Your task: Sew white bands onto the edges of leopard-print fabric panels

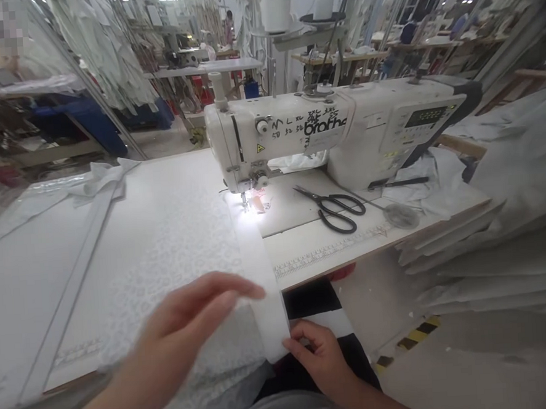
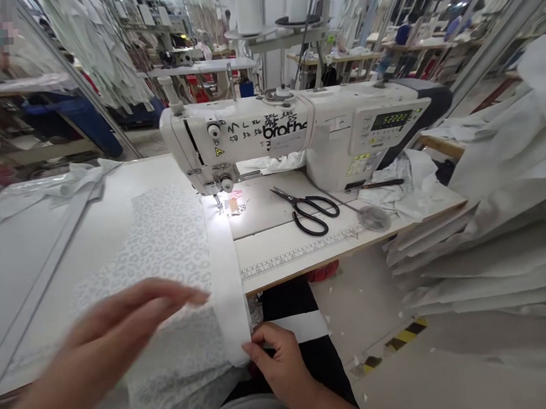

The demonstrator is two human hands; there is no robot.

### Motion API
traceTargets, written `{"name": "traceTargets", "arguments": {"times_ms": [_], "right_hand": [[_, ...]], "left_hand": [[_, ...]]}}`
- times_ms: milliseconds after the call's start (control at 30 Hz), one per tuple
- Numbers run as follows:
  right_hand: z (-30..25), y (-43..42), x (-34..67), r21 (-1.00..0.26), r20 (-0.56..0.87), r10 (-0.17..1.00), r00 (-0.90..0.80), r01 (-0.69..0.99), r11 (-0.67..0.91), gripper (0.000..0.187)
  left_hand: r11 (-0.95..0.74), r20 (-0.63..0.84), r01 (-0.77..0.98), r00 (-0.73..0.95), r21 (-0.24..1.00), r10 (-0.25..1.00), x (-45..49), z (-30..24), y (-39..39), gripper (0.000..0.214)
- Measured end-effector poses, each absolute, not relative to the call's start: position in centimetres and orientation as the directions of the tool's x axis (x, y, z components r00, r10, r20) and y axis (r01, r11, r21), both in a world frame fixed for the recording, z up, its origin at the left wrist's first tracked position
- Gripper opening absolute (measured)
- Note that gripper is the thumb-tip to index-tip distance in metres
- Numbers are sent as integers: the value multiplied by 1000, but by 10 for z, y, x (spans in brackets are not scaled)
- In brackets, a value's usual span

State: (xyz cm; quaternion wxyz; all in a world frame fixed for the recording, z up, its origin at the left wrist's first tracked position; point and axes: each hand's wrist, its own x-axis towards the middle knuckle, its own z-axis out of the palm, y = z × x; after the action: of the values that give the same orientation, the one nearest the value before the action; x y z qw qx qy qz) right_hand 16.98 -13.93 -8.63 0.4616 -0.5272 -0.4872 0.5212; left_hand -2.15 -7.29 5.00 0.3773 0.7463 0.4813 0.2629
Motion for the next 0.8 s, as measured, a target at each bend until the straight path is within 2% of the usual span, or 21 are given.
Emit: {"name": "traceTargets", "arguments": {"times_ms": [100,333,800], "right_hand": [[-83,-141,170,-994,-83,996,-25,67,-81,23],[-77,-139,171,-988,-12,998,-59,156,-2,20],[-80,-132,169,-964,96,988,-117,237,122,22]], "left_hand": [[-241,3,506,426,828,905,0,34,-43,19],[-463,138,549,531,696,836,-3,-12,-16,22],[-583,169,549,626,599,762,-11,-12,-2,24]]}}
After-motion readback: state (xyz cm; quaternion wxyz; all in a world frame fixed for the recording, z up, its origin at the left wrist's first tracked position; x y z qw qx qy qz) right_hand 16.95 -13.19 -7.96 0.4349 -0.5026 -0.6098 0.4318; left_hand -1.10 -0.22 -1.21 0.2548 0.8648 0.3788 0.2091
